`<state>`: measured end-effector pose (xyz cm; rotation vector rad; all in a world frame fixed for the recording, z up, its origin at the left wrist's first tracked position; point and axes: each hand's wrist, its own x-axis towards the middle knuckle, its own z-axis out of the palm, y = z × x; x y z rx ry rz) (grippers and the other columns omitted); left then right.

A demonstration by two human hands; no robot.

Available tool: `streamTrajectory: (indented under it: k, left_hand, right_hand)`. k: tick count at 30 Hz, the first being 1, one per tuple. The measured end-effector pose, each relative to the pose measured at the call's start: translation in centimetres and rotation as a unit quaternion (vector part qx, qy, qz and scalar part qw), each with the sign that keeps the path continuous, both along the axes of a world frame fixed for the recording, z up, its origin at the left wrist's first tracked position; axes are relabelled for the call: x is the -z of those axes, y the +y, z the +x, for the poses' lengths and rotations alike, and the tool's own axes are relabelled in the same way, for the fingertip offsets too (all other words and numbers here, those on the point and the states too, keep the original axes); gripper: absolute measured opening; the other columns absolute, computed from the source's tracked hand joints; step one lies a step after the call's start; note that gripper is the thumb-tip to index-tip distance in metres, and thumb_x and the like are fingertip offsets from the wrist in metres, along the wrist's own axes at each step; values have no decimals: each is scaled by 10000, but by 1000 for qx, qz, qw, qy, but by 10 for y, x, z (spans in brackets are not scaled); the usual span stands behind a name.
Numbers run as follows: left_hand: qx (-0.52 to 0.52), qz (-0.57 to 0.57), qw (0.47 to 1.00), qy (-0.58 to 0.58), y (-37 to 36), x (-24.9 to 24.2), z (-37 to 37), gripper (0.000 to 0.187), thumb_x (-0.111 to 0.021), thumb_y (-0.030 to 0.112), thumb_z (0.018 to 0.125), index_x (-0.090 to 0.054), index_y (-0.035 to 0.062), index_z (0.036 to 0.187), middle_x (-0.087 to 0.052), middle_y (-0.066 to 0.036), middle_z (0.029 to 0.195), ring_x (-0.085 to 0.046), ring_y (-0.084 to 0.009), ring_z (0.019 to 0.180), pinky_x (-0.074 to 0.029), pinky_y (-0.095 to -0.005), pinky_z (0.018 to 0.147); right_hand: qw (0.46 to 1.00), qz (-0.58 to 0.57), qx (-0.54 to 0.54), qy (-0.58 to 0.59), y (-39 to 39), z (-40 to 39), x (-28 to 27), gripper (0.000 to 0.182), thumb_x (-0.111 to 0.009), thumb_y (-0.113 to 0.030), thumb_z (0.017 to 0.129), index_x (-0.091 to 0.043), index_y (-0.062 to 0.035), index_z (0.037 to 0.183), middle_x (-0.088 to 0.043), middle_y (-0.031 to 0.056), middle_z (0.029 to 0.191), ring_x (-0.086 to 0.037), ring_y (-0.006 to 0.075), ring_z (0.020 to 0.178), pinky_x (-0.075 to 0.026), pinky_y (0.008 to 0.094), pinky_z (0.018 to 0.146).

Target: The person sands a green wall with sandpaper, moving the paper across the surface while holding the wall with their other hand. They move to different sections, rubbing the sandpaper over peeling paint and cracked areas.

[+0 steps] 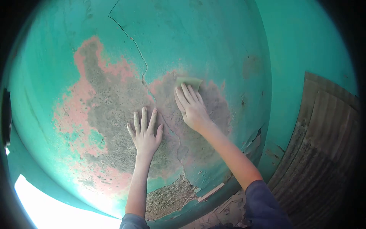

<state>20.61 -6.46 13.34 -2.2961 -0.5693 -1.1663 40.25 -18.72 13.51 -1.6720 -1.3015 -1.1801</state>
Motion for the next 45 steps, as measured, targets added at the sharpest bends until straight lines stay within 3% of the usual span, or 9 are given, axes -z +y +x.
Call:
streamTrajectory:
  k: [3,9,15,21,25,31,33,39,45]
  left_hand:
    - [21,-21,1000,0,2,0,-15,620,-575,437,960,-382,367,1545,-282,-48,1644,-219,-357,1515,-99,-681,1171]
    - [18,22,1000,-7,13,-51,-35,623,-564,442,962,-371,363,1549,-248,-39,1658,-167,-366,1528,-75,-676,1180]
    - [7,90,996,12,25,-74,-38,669,-498,568,971,-294,374,1578,-199,-40,1672,-111,-360,1541,-60,-693,1173]
    - [24,82,996,-6,27,-71,-36,650,-498,558,973,-313,378,1570,-212,-33,1668,-125,-348,1540,-79,-688,1174]
    - [19,95,995,-19,29,-67,-33,632,-495,542,978,-329,378,1565,-224,-26,1665,-140,-343,1538,-83,-686,1174]
    - [7,101,995,-26,31,-67,-30,614,-487,534,981,-343,386,1559,-236,-15,1662,-151,-335,1537,-83,-687,1175]
    - [-2,100,995,-30,30,-66,-28,609,-491,534,977,-350,397,1554,-253,-13,1656,-165,-331,1535,-86,-686,1175]
    - [-27,108,993,-43,32,-63,-25,602,-502,513,970,-362,411,1546,-285,-14,1646,-200,-317,1529,-79,-680,1180]
    - [-35,113,990,-78,27,-60,-14,611,-514,499,964,-378,378,1547,-288,-22,1645,-202,-321,1529,-56,-677,1180]
  right_hand:
    - [998,34,-36,25,13,-6,-40,594,-488,-119,975,-351,-110,1552,-301,224,1597,-319,416,1459,-303,558,1155]
    - [999,8,-34,36,23,-30,2,583,-500,-160,990,-364,-167,1558,-282,237,1603,-318,416,1462,-289,570,1157]
    - [997,50,-19,-47,29,-38,-57,576,-533,-179,976,-411,-201,1538,-282,257,1597,-337,485,1424,-342,598,1108]
    - [1000,6,-17,-13,31,-54,16,601,-543,-160,956,-407,-187,1540,-293,249,1596,-332,474,1436,-323,567,1142]
    - [1000,-18,-8,-15,27,-58,22,599,-531,-149,959,-403,-192,1543,-303,242,1595,-318,468,1448,-310,552,1158]
    - [996,58,-39,-48,44,-47,-71,660,-522,-99,920,-336,-47,1551,-290,218,1608,-280,428,1478,-279,547,1181]
    - [997,62,-44,-28,46,-50,-57,684,-522,-71,896,-312,12,1541,-298,213,1606,-282,410,1481,-276,543,1186]
    - [998,-36,-44,-30,21,-49,21,679,-509,-34,891,-319,5,1542,-320,210,1596,-308,409,1469,-294,528,1181]
    - [996,44,-37,-70,28,-26,-86,630,-480,-24,907,-358,-2,1525,-323,197,1598,-338,404,1455,-326,528,1163]
